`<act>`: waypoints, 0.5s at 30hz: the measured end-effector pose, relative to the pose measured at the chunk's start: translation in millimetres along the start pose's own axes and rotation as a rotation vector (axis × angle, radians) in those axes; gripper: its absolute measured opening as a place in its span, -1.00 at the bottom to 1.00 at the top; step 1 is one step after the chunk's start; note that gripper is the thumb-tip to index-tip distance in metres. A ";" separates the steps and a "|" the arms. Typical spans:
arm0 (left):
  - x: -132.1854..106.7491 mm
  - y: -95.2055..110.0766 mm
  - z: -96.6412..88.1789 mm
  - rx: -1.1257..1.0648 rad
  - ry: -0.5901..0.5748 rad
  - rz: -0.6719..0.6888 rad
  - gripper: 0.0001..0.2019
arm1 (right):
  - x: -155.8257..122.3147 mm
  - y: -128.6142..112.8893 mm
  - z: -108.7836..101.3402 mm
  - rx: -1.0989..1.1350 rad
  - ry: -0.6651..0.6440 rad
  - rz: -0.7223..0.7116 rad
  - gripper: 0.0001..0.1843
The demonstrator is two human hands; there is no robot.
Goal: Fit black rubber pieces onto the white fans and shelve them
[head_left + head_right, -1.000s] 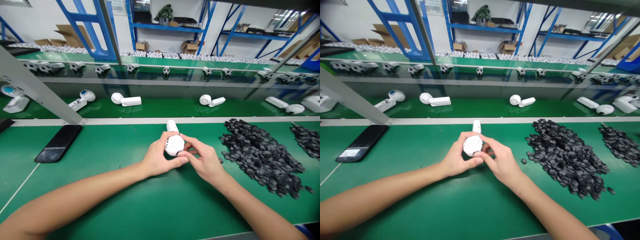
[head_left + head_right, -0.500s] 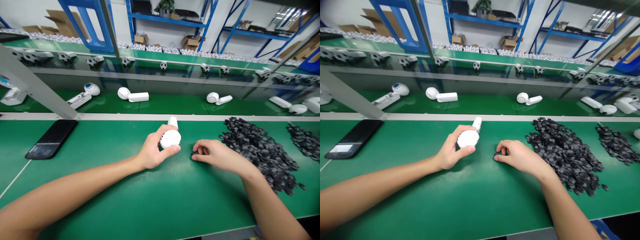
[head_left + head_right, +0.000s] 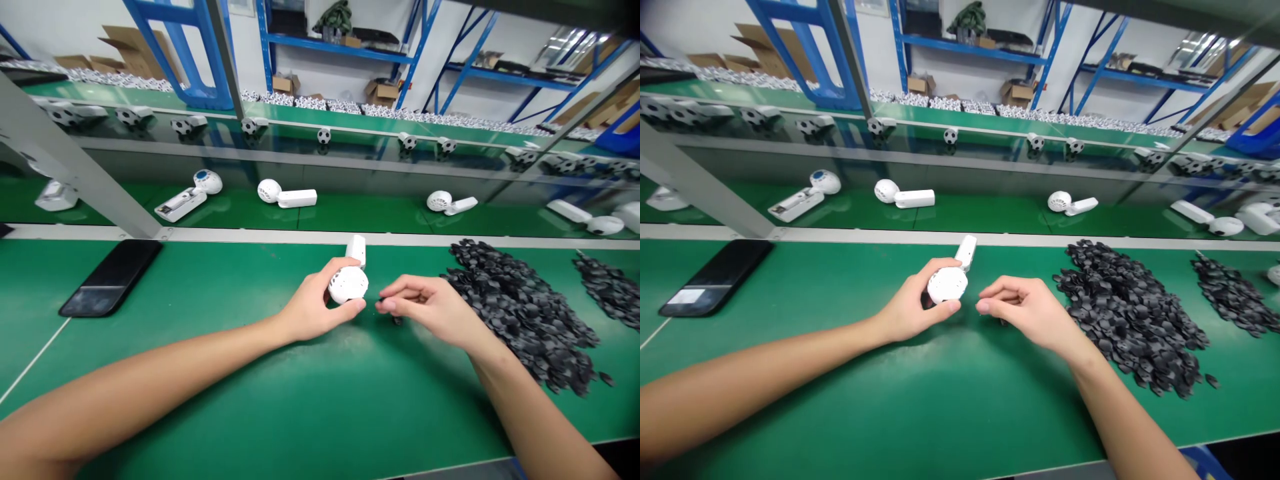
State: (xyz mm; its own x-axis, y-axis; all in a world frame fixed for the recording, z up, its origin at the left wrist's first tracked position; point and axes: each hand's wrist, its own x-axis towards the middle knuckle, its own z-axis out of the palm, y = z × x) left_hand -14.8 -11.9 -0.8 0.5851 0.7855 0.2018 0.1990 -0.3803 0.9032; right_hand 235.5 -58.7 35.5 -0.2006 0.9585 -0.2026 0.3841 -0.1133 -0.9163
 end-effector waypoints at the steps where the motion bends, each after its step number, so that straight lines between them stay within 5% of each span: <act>1: 1.1 -0.5 0.4 -0.015 -0.010 0.000 -0.45 | -1.3 -0.6 1.6 0.025 0.000 0.001 -0.63; 15: -2.7 -9.1 9.7 0.217 -0.068 0.162 -0.40 | -1.1 -1.6 41.2 0.077 0.097 -0.072 -0.68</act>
State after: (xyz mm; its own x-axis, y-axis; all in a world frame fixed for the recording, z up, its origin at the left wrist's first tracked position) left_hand -10.6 -15.2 -13.2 0.6732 0.6741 0.3039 0.2583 -0.5995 0.7575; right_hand 198.0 -70.4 22.9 -0.1358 0.9852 -0.1041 0.3003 -0.0592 -0.9520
